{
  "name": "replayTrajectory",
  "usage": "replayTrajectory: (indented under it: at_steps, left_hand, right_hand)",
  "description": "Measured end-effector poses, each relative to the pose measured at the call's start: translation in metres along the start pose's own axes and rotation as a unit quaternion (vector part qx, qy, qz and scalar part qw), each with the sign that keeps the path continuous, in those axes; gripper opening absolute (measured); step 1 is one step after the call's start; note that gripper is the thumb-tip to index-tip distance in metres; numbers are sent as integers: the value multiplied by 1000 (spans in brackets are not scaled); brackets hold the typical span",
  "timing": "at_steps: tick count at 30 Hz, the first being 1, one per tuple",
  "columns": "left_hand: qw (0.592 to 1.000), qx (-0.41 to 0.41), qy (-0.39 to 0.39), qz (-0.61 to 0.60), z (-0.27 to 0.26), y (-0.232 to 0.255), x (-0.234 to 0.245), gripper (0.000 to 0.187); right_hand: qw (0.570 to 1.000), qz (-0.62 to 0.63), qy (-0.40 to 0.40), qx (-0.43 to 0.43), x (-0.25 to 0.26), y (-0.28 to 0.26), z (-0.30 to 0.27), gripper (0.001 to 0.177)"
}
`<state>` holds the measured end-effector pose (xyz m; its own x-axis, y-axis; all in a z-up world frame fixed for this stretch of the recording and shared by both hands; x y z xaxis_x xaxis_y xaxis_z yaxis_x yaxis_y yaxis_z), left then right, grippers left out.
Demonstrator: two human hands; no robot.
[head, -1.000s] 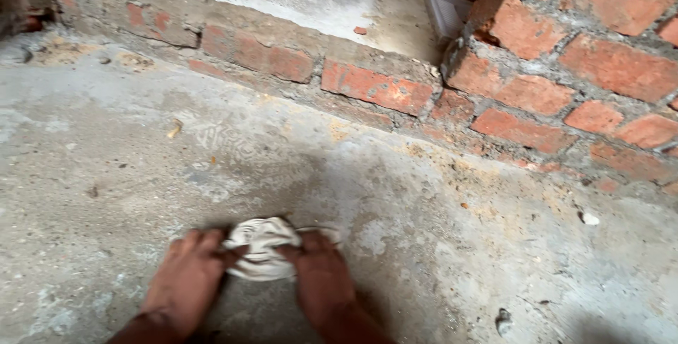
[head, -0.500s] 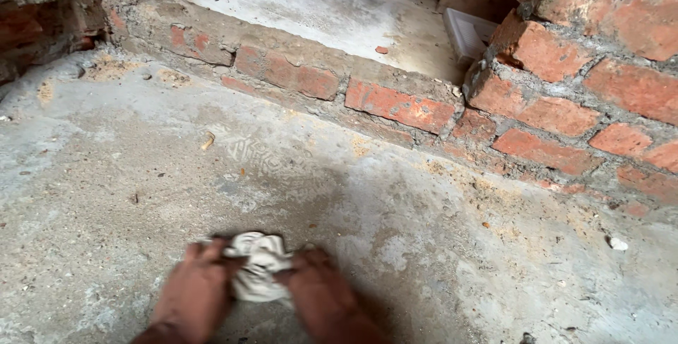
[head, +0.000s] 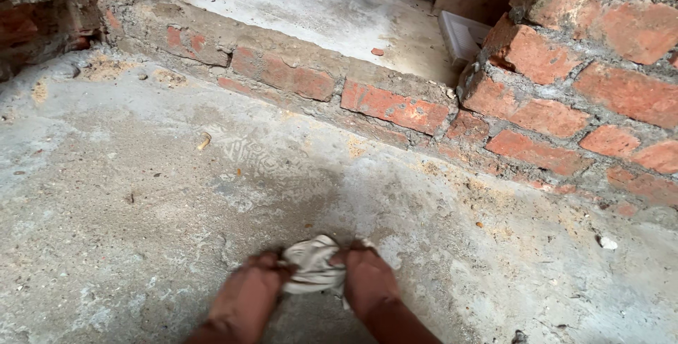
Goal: The person wipes a concrete floor and a brick wall with a white cloth. They dip the cloth into a yellow bucket of water to wet it and then continue scrubbing the floor surface near a squat toilet.
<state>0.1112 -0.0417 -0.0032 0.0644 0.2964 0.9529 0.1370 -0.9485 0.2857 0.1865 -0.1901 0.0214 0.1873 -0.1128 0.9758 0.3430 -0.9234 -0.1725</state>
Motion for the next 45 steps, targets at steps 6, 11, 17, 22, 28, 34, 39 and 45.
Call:
replayTrajectory:
  at_steps: [6, 11, 17, 22, 28, 34, 39, 45]
  left_hand:
    - [993, 83, 14, 86, -11, -95, 23, 55]
    - [982, 158, 39, 95, -30, -141, 53, 53]
    - [991, 130, 0, 29, -40, -85, 63, 45]
    - [997, 51, -32, -47, -29, -13, 50, 46]
    - [993, -3, 30, -110, -13, 22, 28, 37]
    - [997, 44, 41, -39, -3, -35, 23, 59]
    - [869, -120, 67, 476, -2, -89, 20, 70]
    - [971, 236, 27, 22, -33, -154, 60, 48]
  right_hand:
    - [986, 79, -13, 149, -10, -93, -18, 59]
    - [967, 125, -66, 210, -25, -156, -43, 77]
    - [966, -90, -53, 237, -21, -131, -30, 47]
    - [979, -135, -25, 153, 4, -62, -9, 50]
    - [987, -146, -47, 44, 21, -10, -1, 49]
    - [997, 78, -18, 0, 26, -37, 0, 84]
    - [981, 162, -88, 56, 3, -104, -5, 72]
    - [980, 113, -128, 100, -13, -142, -16, 51]
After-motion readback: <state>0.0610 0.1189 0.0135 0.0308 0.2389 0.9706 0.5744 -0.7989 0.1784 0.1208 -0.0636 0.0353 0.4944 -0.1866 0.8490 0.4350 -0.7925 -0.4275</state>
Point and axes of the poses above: each hand's wrist, its own z-axis towards the middle knuckle, its own x-axis out of the back of the hand, y = z × x, the point moved 10 cm from there along z, towards the middle knuckle, and after that the axes turned 10 degrees about y, right-handed, at the moved point
